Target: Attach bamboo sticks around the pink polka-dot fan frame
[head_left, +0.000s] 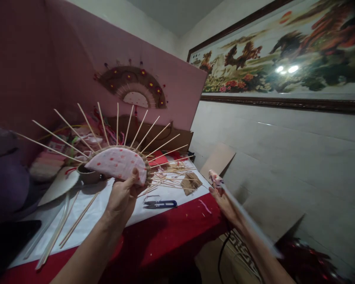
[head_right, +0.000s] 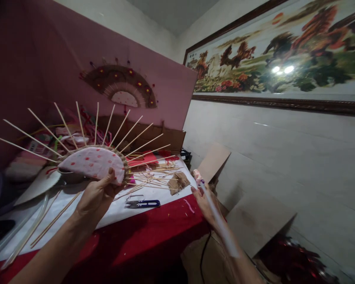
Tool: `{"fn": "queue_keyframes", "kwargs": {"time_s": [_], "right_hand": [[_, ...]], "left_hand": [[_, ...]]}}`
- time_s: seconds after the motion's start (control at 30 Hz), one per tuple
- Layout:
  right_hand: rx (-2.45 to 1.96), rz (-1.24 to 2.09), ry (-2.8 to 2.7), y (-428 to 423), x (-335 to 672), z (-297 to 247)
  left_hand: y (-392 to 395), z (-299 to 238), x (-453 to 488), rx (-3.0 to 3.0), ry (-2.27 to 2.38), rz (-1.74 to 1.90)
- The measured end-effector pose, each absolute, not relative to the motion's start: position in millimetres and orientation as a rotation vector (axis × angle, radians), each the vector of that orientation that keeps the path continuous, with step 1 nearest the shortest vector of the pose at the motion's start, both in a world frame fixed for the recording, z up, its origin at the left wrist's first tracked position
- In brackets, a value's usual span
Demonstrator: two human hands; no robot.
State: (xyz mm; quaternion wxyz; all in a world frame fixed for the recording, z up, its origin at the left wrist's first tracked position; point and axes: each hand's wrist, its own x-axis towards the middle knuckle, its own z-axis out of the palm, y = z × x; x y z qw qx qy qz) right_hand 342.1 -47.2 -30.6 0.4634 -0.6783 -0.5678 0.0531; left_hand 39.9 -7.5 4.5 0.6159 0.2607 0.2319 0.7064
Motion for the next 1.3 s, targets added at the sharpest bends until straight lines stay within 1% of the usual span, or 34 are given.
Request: {"fn": "queue_keyframes", "kwargs": {"time_s": [0.07,0.2,0.3,0.33,0.37,0.43,0.47,0.53,0.63,0.73,0.97,1.3], "right_hand": [[-1.833,0.173,-1.601,-35.6,357.5,-39.3],[-2.054,0.073,-1.862,-9.5,358.0,-40.7],[-2.053,0.132,-2.012,3.2,344.3,-33.2],[-2.048,0.102,-2.025,2.4,338.6,-30.4],[-2.071,0.012,-1.992,-2.0,332.1,-27.6],[-2.094,-0.322,-1.819,-21.7,316.1,-22.4],[-2.034,-0.479,-1.733,-36.0,306.1,-19.9],[-1.788,-0.593,-1.651,-68.0,281.3,-14.8],[-1.387,-0.455,-1.67,-104.2,235.0,-8.9],[-1.306,-0.219,-1.696,-107.5,191.9,-9.5],[-1.412,-0.272,-1.678,-66.1,153.7,-29.4],[-1.416,-0.422,-1.677,-58.0,150.6,-30.7]], "left_hand": [[-7.8,6.1,39.7,0.6,0.517,1.622],[-7.6,4.9,39.3,0.613,0.505,1.609],[-7.3,1.5,39.3,0.62,0.521,1.594],[-7.4,0.4,39.6,0.622,0.522,1.586],[-7.6,-0.6,40.1,0.625,0.519,1.579],[-8.1,-2.2,41.5,0.63,0.51,1.565],[-8.4,-2.6,42.3,0.627,0.509,1.559],[-9.4,-2.9,44.1,0.617,0.517,1.535],[-11.5,-2.8,47.1,0.594,0.519,1.5],[-13.4,-3.6,49.8,0.591,0.52,1.495],[-15.6,-4.4,52.1,0.627,0.52,1.53],[-20.4,-0.7,54.9,0.61,0.538,1.555]]}}
